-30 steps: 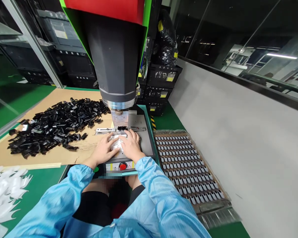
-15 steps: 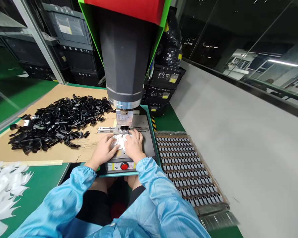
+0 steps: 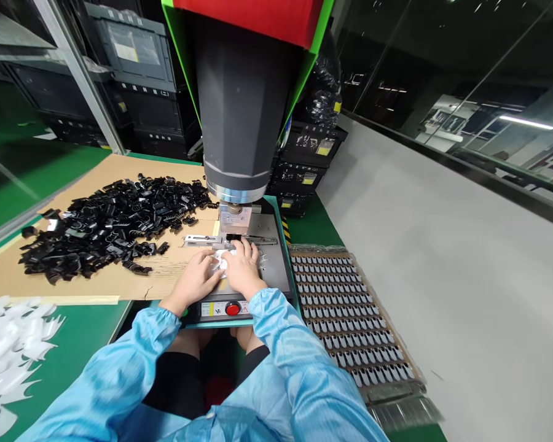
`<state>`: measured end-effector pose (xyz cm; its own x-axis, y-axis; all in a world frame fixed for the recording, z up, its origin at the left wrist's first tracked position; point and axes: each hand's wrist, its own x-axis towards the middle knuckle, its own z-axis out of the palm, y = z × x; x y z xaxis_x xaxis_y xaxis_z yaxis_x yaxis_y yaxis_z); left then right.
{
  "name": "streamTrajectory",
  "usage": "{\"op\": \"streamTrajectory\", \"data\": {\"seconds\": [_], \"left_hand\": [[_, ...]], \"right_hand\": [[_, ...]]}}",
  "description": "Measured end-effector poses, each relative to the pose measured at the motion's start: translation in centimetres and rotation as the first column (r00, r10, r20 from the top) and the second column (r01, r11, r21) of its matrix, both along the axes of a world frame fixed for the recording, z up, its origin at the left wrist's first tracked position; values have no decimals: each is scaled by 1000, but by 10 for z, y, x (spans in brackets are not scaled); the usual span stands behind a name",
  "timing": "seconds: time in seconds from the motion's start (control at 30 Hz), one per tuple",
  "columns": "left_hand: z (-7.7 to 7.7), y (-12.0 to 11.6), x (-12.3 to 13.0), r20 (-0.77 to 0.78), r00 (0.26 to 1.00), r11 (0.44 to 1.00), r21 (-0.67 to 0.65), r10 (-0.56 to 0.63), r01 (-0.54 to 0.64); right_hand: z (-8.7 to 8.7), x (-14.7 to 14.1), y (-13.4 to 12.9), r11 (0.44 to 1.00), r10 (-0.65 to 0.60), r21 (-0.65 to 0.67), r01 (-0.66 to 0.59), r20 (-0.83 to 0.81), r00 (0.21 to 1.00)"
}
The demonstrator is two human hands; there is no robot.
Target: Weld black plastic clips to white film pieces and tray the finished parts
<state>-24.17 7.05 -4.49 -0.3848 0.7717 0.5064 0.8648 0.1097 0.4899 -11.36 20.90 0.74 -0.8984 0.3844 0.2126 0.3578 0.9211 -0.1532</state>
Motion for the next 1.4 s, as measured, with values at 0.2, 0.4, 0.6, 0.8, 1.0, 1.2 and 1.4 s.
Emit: {"op": "streamTrajectory", "data": {"seconds": [0.2, 0.4, 0.6, 0.8, 1.0, 1.2, 1.4], "left_hand": [[0, -1, 0, 25, 1000, 1000, -24, -14, 14], [-1, -1, 0, 28, 1000, 999, -34, -3, 4], [1, -1, 0, 23, 1000, 999, -53, -1, 2], [2, -1, 1, 17, 1000, 998, -67, -2, 3], [3, -1, 2, 12, 1000, 997, -80, 8, -7], [5, -2, 3, -1, 1000, 995, -99, -8, 8], [10, -4, 5, -60, 997, 990, -138, -47, 39]], "right_hand": [[4, -1, 1, 1000, 0, -9, 0, 33, 999], [6, 2, 4, 1000, 11, 0, -11, 46, 999], [3, 8, 8, 1000, 31, -5, -31, -6, 1000], [2, 11, 12, 1000, 6, -30, -7, -43, 999], [-2, 13, 14, 1000, -17, -27, 14, -107, 994], [-5, 14, 15, 1000, -4, -16, 3, -92, 996], [-4, 16, 16, 1000, -17, -23, 15, -79, 997]]}}
